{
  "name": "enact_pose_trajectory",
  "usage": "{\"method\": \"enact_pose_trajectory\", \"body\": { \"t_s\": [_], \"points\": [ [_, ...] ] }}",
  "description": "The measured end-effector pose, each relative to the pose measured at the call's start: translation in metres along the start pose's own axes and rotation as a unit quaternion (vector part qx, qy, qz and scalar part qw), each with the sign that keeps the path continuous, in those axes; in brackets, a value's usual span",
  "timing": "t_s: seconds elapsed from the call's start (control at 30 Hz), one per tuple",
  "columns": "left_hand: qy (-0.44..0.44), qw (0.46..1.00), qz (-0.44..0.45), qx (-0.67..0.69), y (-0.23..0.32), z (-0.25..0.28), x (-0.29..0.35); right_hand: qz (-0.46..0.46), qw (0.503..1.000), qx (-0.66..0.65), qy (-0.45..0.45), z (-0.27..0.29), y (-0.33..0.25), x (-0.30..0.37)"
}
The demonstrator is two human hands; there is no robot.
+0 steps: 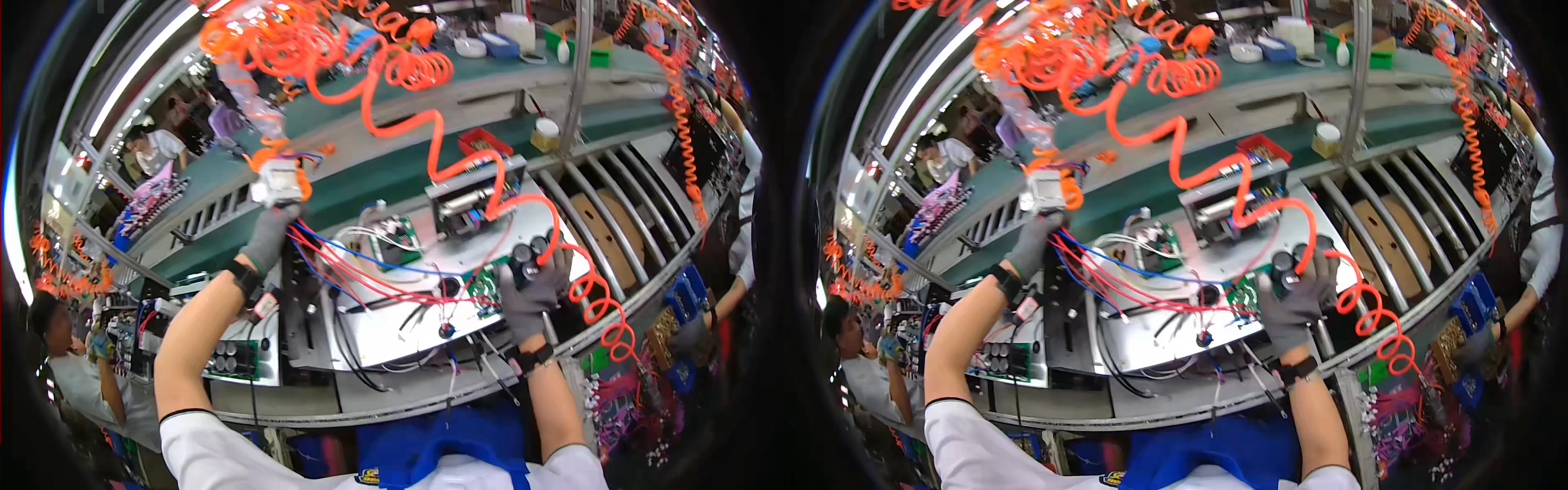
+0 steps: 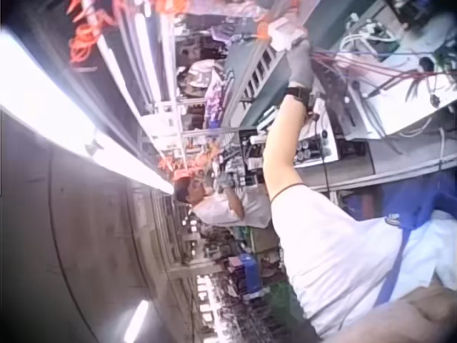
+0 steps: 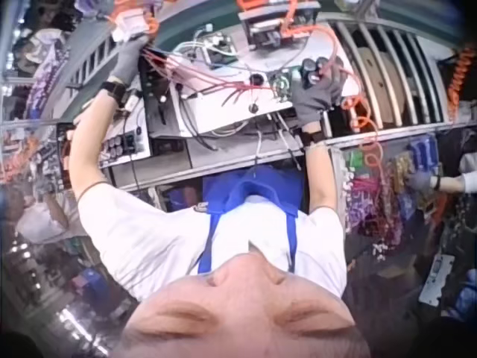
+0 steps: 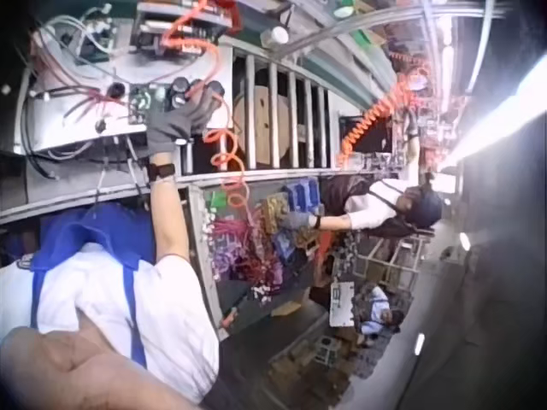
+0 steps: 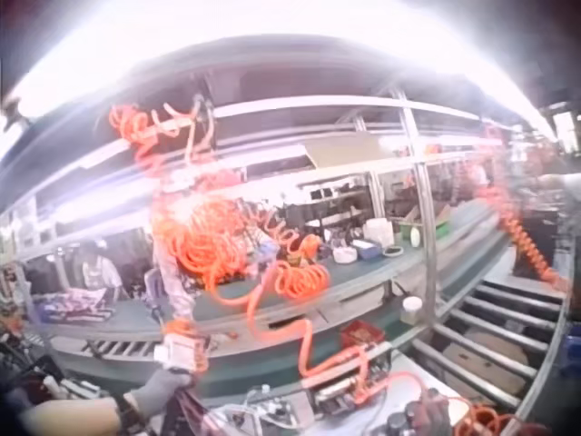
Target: Wiring and assembling industrial electronic components within a metal chassis on a factory assembly line.
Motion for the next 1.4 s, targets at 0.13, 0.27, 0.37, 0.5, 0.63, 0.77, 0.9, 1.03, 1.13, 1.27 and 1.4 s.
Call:
{"method": "enact_pose_trajectory", "body": {
  "t_s": [0.13, 0.27, 0.37, 0.5, 0.63, 0.77, 0.9, 1.03, 1.13, 1.27, 1.4],
  "points": [
    [0.023, 0.998, -0.060, -0.014, 0.001, -0.001, 0.009, 0.048, 0.999, 0.025, -0.003, -0.011, 0.011, -0.008],
    [0.059, 0.997, 0.003, -0.040, 0.009, -0.001, 0.044, 0.078, 0.997, -0.006, -0.001, -0.024, 0.027, -0.034],
    [0.072, 0.997, -0.008, -0.030, 0.022, -0.018, 0.075, 0.119, 0.992, -0.042, -0.029, -0.044, 0.044, -0.066],
    [0.095, 0.990, -0.006, -0.106, 0.042, -0.041, 0.129, 0.148, 0.983, -0.047, -0.092, -0.078, 0.070, -0.103],
    [0.060, 0.986, 0.055, -0.145, 0.047, -0.047, 0.150, 0.144, 0.976, -0.033, -0.158, -0.088, 0.063, -0.125],
    [-0.061, 0.853, -0.270, -0.443, 0.079, -0.054, 0.148, 0.071, 0.931, 0.235, -0.269, -0.033, 0.016, -0.117],
    [-0.074, 0.862, -0.356, -0.354, 0.105, -0.075, 0.157, -0.058, 0.899, -0.096, -0.424, 0.068, -0.079, -0.087],
    [-0.132, 0.842, -0.514, -0.094, 0.148, -0.122, 0.162, -0.135, 0.843, -0.236, -0.464, 0.123, -0.174, -0.061],
    [-0.160, 0.713, -0.641, -0.236, 0.172, -0.153, 0.179, -0.150, 0.795, -0.392, -0.437, 0.147, -0.214, -0.049],
    [-0.375, 0.796, -0.448, -0.158, 0.173, -0.178, 0.181, -0.181, 0.852, -0.415, -0.262, 0.175, -0.204, -0.042],
    [-0.643, 0.737, -0.198, -0.065, 0.157, -0.190, 0.166, -0.105, 0.848, -0.400, -0.332, 0.179, -0.171, -0.049]
  ]
}}
Point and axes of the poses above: each hand's wrist, its own x-axis away from the middle knuckle, its own z-axis out of the back of the hand, y = z × x, the point moved 4 cm from there along -x, towards the middle knuckle, and after that the axes turned 11 degrees about -z, right-handed, at the moved point
